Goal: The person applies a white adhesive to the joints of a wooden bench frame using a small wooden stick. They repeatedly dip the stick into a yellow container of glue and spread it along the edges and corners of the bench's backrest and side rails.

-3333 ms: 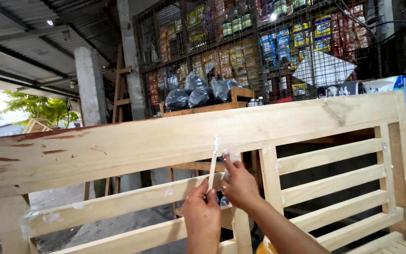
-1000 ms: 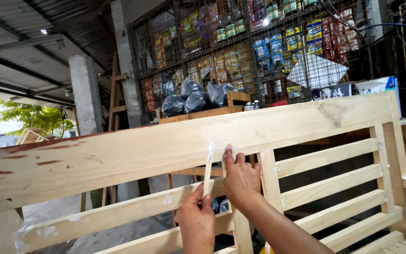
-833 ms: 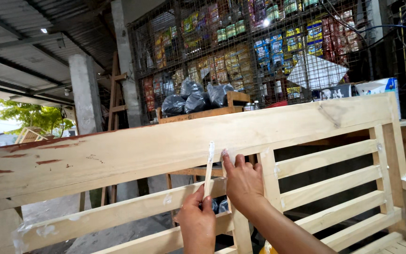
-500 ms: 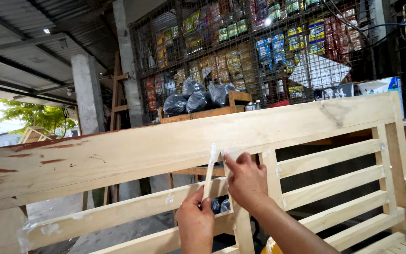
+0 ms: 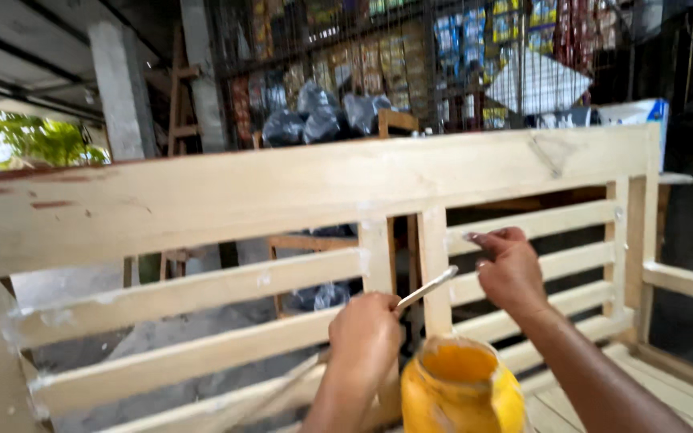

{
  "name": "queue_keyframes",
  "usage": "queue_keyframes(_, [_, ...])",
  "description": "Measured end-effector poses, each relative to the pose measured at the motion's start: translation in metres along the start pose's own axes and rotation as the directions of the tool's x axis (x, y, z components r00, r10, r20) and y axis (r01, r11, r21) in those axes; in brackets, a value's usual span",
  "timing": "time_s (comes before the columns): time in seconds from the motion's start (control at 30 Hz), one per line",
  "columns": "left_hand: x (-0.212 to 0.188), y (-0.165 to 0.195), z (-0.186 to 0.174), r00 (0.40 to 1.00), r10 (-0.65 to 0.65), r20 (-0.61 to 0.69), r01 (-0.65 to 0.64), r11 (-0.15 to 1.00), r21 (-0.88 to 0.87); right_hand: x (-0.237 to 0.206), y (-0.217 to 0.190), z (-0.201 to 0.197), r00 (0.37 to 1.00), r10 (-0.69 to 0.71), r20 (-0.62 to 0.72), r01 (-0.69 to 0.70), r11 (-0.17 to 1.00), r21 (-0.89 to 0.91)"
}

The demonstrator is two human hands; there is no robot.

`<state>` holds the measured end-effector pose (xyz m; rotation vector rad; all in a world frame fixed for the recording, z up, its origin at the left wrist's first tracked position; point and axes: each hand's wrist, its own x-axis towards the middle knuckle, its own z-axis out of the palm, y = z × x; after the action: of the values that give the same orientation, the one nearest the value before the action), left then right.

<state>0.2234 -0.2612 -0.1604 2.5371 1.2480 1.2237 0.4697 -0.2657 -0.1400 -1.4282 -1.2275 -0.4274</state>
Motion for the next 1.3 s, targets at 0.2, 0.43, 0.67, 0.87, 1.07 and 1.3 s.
queue_keyframes(0.2, [0.008,0.013,0.003,0.963,0.061,0.261,-0.152,0.926,0.346,-0.021,0.022,-0.018,0.994,0.107,0.039,-0.104,0.992,-0.065])
queue_keyframes(0.43, [0.032,0.067,0.041,0.861,0.078,0.503,-0.388,0.74,0.549,-0.037,0.012,-0.022,0.984,0.032,0.176,0.022,0.955,-0.297])
queue_keyframes(0.67, [0.052,0.094,0.092,0.738,-0.05,0.673,-0.46,0.692,0.556,-0.041,0.028,-0.035,0.946,0.227,0.23,-0.127,0.916,-0.382])
queue_keyframes(0.87, [0.052,0.09,0.103,0.652,-0.166,0.74,-0.431,0.722,0.542,-0.041,0.043,-0.038,0.943,0.26,0.205,-0.151,0.888,-0.434])
queue_keyframes(1.07, [0.043,0.083,0.112,0.572,-0.218,0.791,-0.408,0.761,0.505,-0.049,0.048,-0.03,0.958,0.214,0.188,-0.124,0.907,-0.402])
queue_keyframes(1.3, [0.04,0.077,0.122,0.525,-0.236,0.818,-0.377,0.797,0.472,-0.056,0.047,-0.024,0.947,0.247,0.206,-0.161,0.918,-0.362])
